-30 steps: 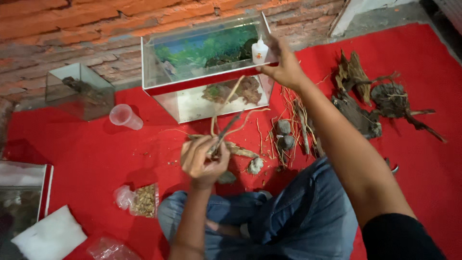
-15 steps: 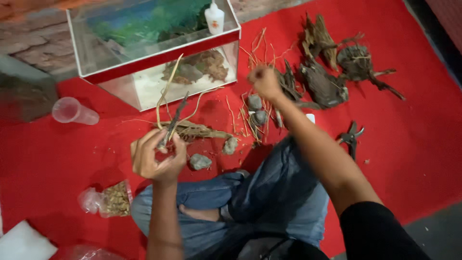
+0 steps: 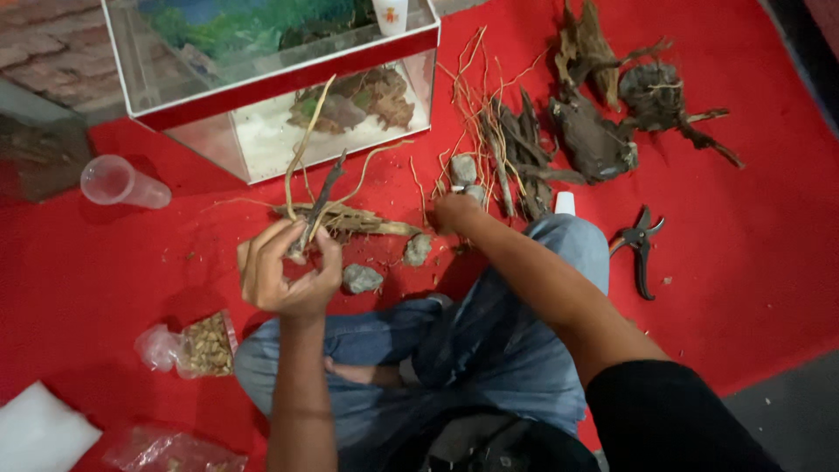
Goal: The person sits on a red mat and assembles a driftwood structure by hand, using glue to attach smaller branches to a larger piece. The person repeatedly picks up branches, applies glue, and presses them together to form a cohesive arrangement.
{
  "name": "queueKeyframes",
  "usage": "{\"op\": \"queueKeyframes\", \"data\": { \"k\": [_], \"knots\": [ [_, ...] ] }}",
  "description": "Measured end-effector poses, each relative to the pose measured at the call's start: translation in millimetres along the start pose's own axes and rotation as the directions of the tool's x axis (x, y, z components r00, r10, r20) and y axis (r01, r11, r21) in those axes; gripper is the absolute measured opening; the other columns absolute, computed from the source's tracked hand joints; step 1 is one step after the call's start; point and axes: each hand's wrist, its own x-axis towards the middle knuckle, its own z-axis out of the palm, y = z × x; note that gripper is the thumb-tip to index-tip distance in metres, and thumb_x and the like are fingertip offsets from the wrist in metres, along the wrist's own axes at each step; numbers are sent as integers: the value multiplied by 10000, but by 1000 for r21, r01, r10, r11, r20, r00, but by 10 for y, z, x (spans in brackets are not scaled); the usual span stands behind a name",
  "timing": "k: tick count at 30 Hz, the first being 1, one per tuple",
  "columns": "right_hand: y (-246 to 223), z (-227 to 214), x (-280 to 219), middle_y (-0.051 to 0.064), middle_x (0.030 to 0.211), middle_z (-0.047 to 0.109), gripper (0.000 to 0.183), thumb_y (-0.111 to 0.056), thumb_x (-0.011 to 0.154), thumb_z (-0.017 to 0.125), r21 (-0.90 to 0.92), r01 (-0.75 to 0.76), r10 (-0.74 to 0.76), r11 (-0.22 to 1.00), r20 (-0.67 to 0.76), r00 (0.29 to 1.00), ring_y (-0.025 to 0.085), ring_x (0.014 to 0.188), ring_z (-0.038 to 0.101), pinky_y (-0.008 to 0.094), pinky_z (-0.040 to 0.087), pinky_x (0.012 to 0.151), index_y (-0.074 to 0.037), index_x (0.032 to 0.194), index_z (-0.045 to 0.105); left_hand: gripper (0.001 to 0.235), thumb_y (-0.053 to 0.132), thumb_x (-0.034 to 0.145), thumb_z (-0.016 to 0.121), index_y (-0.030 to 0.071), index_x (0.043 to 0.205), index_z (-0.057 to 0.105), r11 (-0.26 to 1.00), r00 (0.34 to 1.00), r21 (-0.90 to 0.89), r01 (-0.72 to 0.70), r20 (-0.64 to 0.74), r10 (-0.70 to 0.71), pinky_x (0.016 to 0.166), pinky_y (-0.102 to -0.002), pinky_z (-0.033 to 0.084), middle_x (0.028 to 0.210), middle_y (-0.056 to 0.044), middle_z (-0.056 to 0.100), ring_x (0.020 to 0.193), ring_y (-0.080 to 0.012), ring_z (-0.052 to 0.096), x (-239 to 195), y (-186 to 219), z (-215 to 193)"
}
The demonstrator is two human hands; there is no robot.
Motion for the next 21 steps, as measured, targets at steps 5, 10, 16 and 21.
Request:
{"op": "queueKeyframes", "data": {
  "k": [5, 10, 16, 21],
  "knots": [
    [-26, 295, 159, 48, 846, 681, 222, -262, 716, 551, -71, 2, -9, 997, -99, 995, 235, 846, 661, 387, 532, 665, -121, 832, 678, 143, 10, 612, 739, 1, 730, 659, 1000, 1000, 7, -12, -1, 12, 542, -345, 456, 689, -127, 653, 571, -290, 613, -35, -9, -8],
    [-92, 112, 18, 78, 941, 677, 275, -233, 760, 511, -107, 68, -75, 992, -63, 995, 251, 928, 644, 398, 525, 741, -86, 941, 656, 126, 35, 625, 737, 22, 721, 655, 1000, 1000, 19, 13, 7, -14, 567, -334, 451, 695, -107, 658, 581, -281, 618, -50, -27, -12],
    [-114, 99, 14, 40, 871, 682, 214, -238, 773, 526, -111, -15, 11, 994, -38, 999, 229, 892, 650, 380, 527, 694, -130, 880, 677, 155, 28, 619, 747, 25, 734, 642, 998, 998, -16, 54, 14, -54, 589, -326, 468, 709, -98, 656, 609, -279, 630, -26, 29, -9],
    [-507, -481, -736, 103, 922, 664, 280, -244, 801, 489, -240, 365, -351, 899, 100, 931, 305, 940, 621, 461, 497, 771, -101, 958, 671, 137, 40, 632, 740, 36, 737, 652, 997, 997, -17, 75, 21, -74, 589, -321, 486, 715, -97, 658, 613, -267, 634, -1, 46, -28]
  ]
}}
